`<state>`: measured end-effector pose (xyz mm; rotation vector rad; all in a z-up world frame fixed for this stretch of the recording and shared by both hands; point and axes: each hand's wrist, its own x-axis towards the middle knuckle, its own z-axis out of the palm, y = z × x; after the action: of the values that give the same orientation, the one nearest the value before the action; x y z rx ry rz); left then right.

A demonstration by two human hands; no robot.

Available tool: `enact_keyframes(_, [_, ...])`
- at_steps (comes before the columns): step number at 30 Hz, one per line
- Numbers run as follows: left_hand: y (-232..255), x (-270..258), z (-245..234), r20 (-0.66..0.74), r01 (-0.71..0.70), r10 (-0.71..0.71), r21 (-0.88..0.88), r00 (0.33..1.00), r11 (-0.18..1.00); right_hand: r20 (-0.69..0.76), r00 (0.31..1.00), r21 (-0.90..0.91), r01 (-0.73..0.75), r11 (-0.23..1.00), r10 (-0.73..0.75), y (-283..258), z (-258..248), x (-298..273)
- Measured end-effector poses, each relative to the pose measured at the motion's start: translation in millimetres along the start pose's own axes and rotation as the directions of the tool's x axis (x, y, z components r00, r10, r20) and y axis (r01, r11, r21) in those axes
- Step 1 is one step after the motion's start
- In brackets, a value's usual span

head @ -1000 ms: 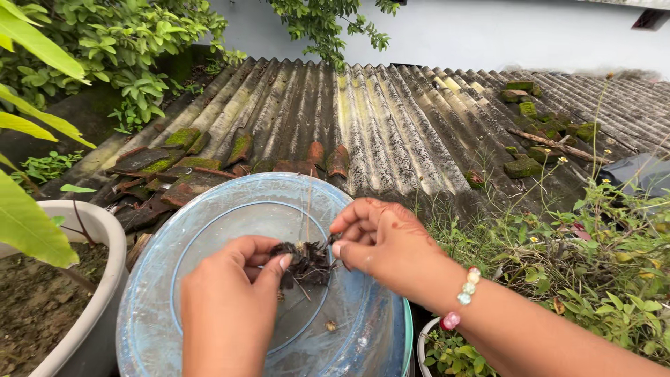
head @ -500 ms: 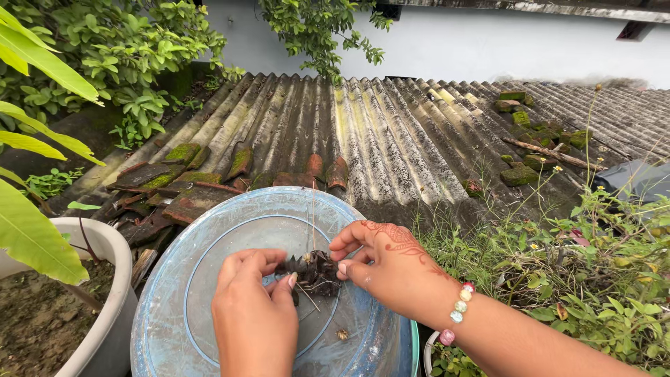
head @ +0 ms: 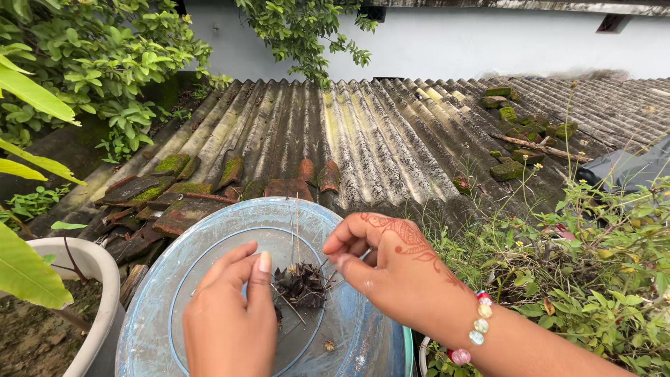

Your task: The person plucks weeds from a potted plant by hand and places the collected debris onto a blue plastic bucket lid.

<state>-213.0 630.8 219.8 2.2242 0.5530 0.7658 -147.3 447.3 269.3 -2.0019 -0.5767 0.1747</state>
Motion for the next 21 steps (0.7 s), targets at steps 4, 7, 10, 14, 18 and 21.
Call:
enact_keyframes(4, [17.3,2.3,-15.5,-0.015,0.063,-0.064,-0.072,0.998,0.995,0.036,0.999,0.002,0.001,1.0,-0.001,-7.9,-3.6,-9.5])
enact_keyframes(7, [21.8,3.9,-20.6,-0.089,-0.185,0.171,-0.196,0.981,0.963,0.025,0.95,-0.099,0.313,0.945,-0.312,-15.5,-14.4,-16.5])
enact_keyframes(10, [33.5,-0.1,-13.1,0.07,0.163,-0.147,-0.449,0.987,0.878,0.021,0.989,-0.181,0.146,0.973,-0.144,-24.0,-24.1,-24.0])
enact_keyframes(14, [59.4,-3.6,2.5,0.096,0.084,-0.05,-0.404,0.994,0.911,-0.039,0.987,-0.265,0.142,0.954,-0.158,-29.7,-43.9,-31.1])
enact_keyframes(18, [94.4,-9.5,36.1,0.24,0.016,0.088,-0.398,0.967,0.917,-0.063,0.952,-0.304,0.267,0.914,-0.299,-17.7,-75.2,-38.9])
enact_keyframes(21, [120.5,-16.8,55.3,0.285,-0.045,0.169,-0.394,0.944,0.918,-0.112,0.941,-0.397,0.251,0.883,-0.318,-12.9,-99.7,-48.3])
